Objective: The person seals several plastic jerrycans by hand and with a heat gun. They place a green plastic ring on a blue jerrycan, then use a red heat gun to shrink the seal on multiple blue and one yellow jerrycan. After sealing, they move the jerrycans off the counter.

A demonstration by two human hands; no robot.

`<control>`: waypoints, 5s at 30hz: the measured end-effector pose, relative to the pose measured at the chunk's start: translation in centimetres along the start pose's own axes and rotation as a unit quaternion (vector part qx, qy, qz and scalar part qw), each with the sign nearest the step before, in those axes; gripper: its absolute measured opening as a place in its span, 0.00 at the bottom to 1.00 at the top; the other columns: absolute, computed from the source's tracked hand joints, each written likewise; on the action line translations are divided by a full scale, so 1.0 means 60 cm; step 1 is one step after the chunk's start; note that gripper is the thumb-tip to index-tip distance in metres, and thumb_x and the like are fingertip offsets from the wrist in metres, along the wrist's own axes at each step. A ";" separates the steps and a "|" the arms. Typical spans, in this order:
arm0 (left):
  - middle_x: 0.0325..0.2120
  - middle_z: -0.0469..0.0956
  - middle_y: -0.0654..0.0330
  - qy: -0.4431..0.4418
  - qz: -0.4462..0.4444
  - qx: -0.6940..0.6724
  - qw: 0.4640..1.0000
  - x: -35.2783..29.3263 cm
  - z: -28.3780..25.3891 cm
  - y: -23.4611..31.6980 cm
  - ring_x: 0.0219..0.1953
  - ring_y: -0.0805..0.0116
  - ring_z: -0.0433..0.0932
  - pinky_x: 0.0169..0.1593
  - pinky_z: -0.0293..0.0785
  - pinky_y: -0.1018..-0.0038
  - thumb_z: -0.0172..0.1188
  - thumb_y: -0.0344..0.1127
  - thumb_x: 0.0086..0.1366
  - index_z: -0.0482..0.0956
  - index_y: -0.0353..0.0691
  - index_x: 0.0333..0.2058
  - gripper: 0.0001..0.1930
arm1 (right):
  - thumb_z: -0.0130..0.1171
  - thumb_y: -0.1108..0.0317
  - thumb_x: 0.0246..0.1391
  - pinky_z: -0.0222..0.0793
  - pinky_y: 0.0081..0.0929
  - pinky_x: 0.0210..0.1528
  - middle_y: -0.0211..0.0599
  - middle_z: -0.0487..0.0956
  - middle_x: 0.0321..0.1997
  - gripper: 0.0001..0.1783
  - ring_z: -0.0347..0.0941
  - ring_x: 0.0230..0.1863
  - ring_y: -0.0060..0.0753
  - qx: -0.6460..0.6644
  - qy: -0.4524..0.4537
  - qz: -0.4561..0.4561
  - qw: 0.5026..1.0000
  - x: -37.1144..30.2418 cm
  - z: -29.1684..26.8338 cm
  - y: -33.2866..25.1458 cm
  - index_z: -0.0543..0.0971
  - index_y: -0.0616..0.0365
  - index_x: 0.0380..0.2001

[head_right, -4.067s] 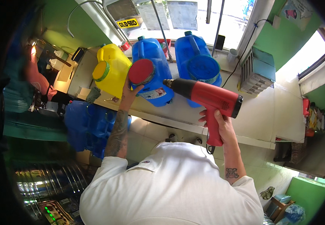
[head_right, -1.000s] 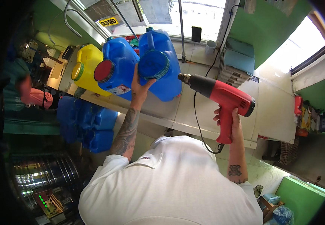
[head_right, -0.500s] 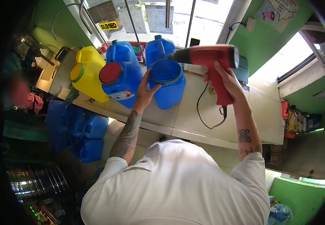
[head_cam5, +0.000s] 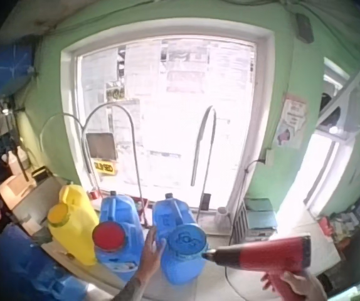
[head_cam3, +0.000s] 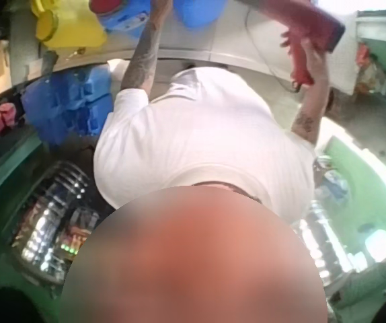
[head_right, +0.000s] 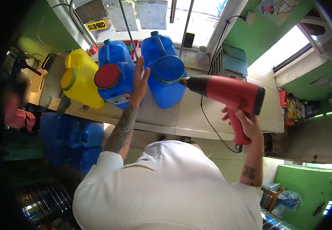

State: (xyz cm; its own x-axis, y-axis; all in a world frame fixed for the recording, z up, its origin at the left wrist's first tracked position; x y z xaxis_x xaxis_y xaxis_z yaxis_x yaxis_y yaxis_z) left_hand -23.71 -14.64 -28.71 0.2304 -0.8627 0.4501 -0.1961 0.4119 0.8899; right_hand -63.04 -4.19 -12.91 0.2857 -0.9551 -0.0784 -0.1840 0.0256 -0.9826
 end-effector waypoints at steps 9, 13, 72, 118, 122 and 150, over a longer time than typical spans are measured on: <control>0.34 0.87 0.57 0.043 -0.031 -0.029 0.998 0.086 -0.023 0.019 0.36 0.71 0.83 0.47 0.77 0.74 0.48 0.53 0.79 0.79 0.36 0.57 0.26 | 0.59 0.32 0.59 0.77 0.27 0.30 0.48 0.83 0.42 0.46 0.83 0.34 0.38 0.181 0.194 0.024 0.964 -0.116 0.026 0.144 0.70 0.66 0.61; 0.36 0.87 0.56 0.020 -0.099 -0.040 0.994 0.078 -0.007 0.011 0.37 0.72 0.83 0.46 0.78 0.74 0.49 0.49 0.79 0.79 0.35 0.58 0.24 | 0.62 0.29 0.55 0.78 0.27 0.31 0.49 0.83 0.42 0.50 0.83 0.33 0.38 0.183 0.178 0.022 0.966 -0.118 0.015 0.136 0.70 0.66 0.62; 0.74 0.48 0.42 -0.026 -0.058 0.119 0.991 -0.069 0.064 -0.004 0.76 0.49 0.50 0.76 0.50 0.57 0.83 0.49 0.47 0.40 0.34 0.75 0.69 | 0.63 0.45 0.61 0.58 0.43 0.75 0.48 0.66 0.73 0.38 0.59 0.75 0.51 -0.400 -0.257 -0.488 0.732 0.383 0.045 -0.095 0.70 0.57 0.67; 0.75 0.49 0.48 0.126 -0.190 0.052 0.972 -0.113 0.133 0.144 0.77 0.56 0.48 0.78 0.43 0.60 0.41 0.65 0.76 0.47 0.34 0.74 0.44 | 0.73 0.67 0.49 0.75 0.31 0.48 0.33 0.82 0.45 0.26 0.78 0.44 0.31 0.119 -0.279 0.073 0.950 0.107 -0.139 0.372 0.80 0.57 0.52; 0.74 0.51 0.47 0.141 -0.175 0.060 0.973 -0.119 0.152 0.142 0.77 0.56 0.49 0.77 0.46 0.60 0.50 0.58 0.74 0.49 0.36 0.74 0.42 | 0.68 0.58 0.56 0.71 0.23 0.30 0.29 0.77 0.31 0.17 0.73 0.30 0.23 0.254 -0.228 0.009 0.940 0.138 -0.157 0.346 0.77 0.58 0.40; 0.73 0.56 0.47 0.017 -0.110 0.350 0.930 -0.087 0.089 0.092 0.74 0.52 0.56 0.74 0.56 0.60 0.71 0.39 0.65 0.50 0.40 0.74 0.47 | 0.68 0.37 0.48 0.67 0.23 0.27 0.37 0.77 0.29 0.44 0.72 0.26 0.25 0.360 -0.205 0.069 0.908 0.146 -0.244 0.313 0.73 0.66 0.54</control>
State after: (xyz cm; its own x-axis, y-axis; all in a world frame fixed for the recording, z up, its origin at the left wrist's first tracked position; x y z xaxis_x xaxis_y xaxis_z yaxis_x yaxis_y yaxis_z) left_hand -31.12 -9.42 -26.53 0.3658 -0.8887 0.2764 -0.7101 -0.0745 0.7002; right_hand -77.78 -16.43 -29.58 0.6594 -0.7422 -0.1199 0.3758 0.4636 -0.8024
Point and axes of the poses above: each hand's wrist, its own x-axis towards the middle knuckle, its own z-axis out of the palm, y = z × x, the point moved 1 cm from there along x, towards the middle knuckle
